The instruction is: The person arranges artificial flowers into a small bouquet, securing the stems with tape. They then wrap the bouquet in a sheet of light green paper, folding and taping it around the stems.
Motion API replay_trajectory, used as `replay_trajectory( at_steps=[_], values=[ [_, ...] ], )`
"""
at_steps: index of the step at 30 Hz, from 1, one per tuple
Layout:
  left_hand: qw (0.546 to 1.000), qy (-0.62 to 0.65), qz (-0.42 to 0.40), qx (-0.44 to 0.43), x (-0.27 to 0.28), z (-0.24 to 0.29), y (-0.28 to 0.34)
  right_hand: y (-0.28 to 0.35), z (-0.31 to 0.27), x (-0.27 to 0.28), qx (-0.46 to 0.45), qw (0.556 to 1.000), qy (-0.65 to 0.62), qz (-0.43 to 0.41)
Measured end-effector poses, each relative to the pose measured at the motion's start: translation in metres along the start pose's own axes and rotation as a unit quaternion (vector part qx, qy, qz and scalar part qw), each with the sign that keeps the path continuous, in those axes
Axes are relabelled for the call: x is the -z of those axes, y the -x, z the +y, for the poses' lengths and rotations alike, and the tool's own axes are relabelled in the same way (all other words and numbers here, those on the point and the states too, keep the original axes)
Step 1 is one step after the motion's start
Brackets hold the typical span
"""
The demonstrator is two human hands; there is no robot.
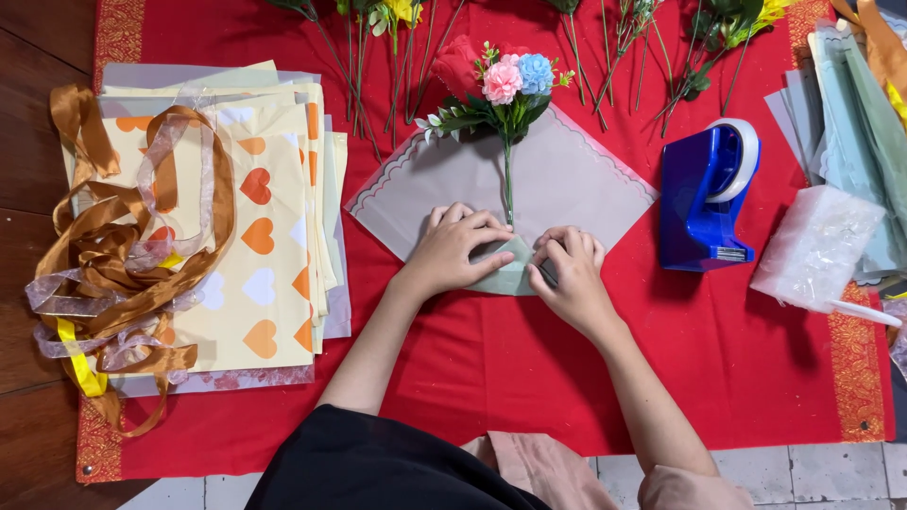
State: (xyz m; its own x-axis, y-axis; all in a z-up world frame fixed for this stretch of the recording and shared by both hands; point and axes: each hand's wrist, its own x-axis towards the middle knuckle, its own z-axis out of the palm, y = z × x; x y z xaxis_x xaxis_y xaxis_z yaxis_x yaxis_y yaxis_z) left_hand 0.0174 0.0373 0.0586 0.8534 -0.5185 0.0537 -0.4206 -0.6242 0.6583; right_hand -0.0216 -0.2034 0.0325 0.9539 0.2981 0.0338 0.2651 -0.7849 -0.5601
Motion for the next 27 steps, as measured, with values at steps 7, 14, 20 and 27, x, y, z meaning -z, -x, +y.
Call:
replay_trajectory(
  at_steps=[7, 14, 20, 27],
  values=[
    [1.000, -0.020, -0.008, -0.007, -0.005, -0.006, -0.001, -0.001, -0.005, 0.000, 0.000, 1.000, 0.005, 0.011],
    [1.000, -0.022, -0.010, -0.007, -0.008, -0.008, -0.001, -0.001, -0.005, -0.001, -0.004, 1.000, 0.012, 0.019],
    [0.999, -0.022, -0.017, -0.016, -0.010, -0.011, 0.000, -0.001, 0.001, -0.002, 0.014, 0.999, 0.006, 0.032],
    [0.999, -0.023, -0.017, -0.020, -0.012, -0.016, 0.000, -0.002, -0.008, 0.005, 0.088, 0.993, 0.064, 0.034]
  ],
)
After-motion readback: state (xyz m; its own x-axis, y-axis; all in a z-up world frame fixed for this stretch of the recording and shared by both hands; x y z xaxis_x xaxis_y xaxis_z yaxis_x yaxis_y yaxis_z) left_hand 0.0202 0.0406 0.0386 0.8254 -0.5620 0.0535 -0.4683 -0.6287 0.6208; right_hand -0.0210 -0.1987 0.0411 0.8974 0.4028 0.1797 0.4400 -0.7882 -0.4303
